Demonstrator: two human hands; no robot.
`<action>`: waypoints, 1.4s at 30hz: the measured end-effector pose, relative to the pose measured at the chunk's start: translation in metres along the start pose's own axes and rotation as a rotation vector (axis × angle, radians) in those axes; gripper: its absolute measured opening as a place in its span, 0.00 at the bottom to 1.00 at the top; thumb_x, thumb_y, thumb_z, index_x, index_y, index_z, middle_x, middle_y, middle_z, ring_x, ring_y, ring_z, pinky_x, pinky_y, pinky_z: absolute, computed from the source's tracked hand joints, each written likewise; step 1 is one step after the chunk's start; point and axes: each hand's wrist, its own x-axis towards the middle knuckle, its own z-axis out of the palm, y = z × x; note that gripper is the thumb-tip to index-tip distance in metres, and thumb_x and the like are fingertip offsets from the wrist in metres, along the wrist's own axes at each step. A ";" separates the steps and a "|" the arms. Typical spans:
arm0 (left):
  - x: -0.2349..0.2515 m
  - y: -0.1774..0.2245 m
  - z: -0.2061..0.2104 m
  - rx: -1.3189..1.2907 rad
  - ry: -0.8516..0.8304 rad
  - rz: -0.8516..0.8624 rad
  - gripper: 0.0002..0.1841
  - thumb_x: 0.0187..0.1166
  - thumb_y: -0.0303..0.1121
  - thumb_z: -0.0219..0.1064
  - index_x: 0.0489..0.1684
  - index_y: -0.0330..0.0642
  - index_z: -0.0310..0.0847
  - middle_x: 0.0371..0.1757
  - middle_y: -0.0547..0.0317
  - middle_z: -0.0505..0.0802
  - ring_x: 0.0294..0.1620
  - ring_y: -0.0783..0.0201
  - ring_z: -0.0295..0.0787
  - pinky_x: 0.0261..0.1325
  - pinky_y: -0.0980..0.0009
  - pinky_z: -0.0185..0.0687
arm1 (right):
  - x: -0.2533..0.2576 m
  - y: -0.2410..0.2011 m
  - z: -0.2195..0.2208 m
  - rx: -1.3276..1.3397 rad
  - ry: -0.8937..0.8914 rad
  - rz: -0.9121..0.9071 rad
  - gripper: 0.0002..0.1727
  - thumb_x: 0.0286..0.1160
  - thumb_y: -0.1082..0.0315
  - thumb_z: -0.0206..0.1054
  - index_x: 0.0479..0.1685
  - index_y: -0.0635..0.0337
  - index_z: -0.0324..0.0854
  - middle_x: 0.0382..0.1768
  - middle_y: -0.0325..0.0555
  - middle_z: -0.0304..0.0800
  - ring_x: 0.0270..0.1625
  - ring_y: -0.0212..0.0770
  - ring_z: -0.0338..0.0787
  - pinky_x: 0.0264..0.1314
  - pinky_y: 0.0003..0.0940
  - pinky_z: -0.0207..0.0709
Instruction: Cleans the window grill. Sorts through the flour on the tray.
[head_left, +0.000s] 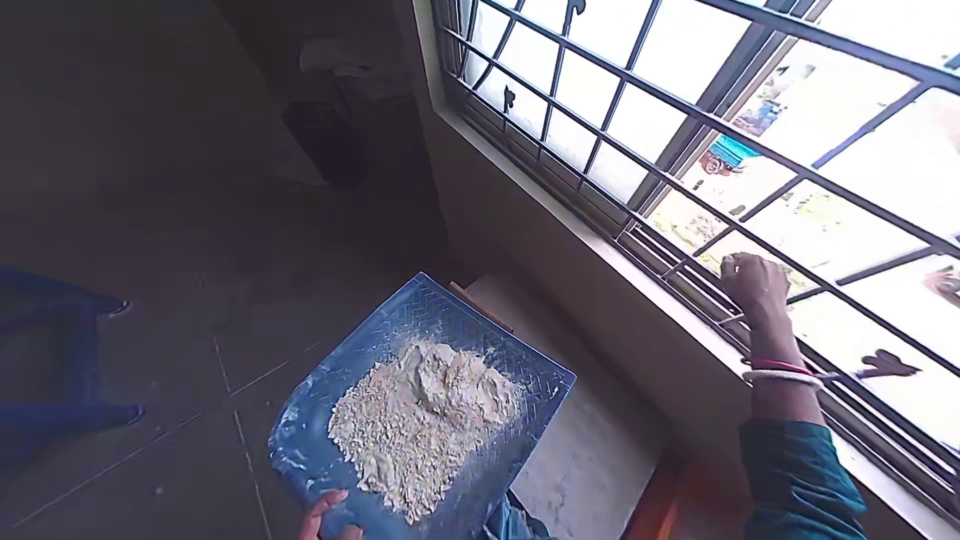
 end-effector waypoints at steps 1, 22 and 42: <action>-0.003 -0.005 -0.001 0.013 0.015 0.005 0.30 0.53 0.19 0.59 0.59 0.07 0.63 0.59 0.39 0.78 0.60 0.80 0.74 0.65 0.82 0.70 | 0.006 0.006 0.002 0.019 -0.007 0.012 0.21 0.91 0.62 0.54 0.44 0.72 0.87 0.44 0.78 0.89 0.51 0.81 0.88 0.47 0.82 0.73; -0.024 0.011 0.041 -0.066 0.101 0.074 0.24 0.49 0.22 0.61 0.50 0.20 0.77 0.56 0.49 0.87 0.63 0.81 0.79 0.67 0.84 0.71 | -0.223 -0.176 0.073 0.839 -0.782 -0.632 0.17 0.83 0.75 0.58 0.64 0.75 0.84 0.60 0.63 0.92 0.60 0.48 0.95 0.67 0.41 0.86; -0.004 0.042 0.027 -0.062 -0.027 0.202 0.23 0.50 0.20 0.59 0.49 0.16 0.77 0.53 0.45 0.87 0.59 0.80 0.80 0.63 0.85 0.73 | -0.253 -0.188 0.079 0.442 -0.637 -0.508 0.13 0.83 0.68 0.62 0.46 0.68 0.90 0.39 0.57 0.93 0.41 0.53 0.92 0.50 0.53 0.81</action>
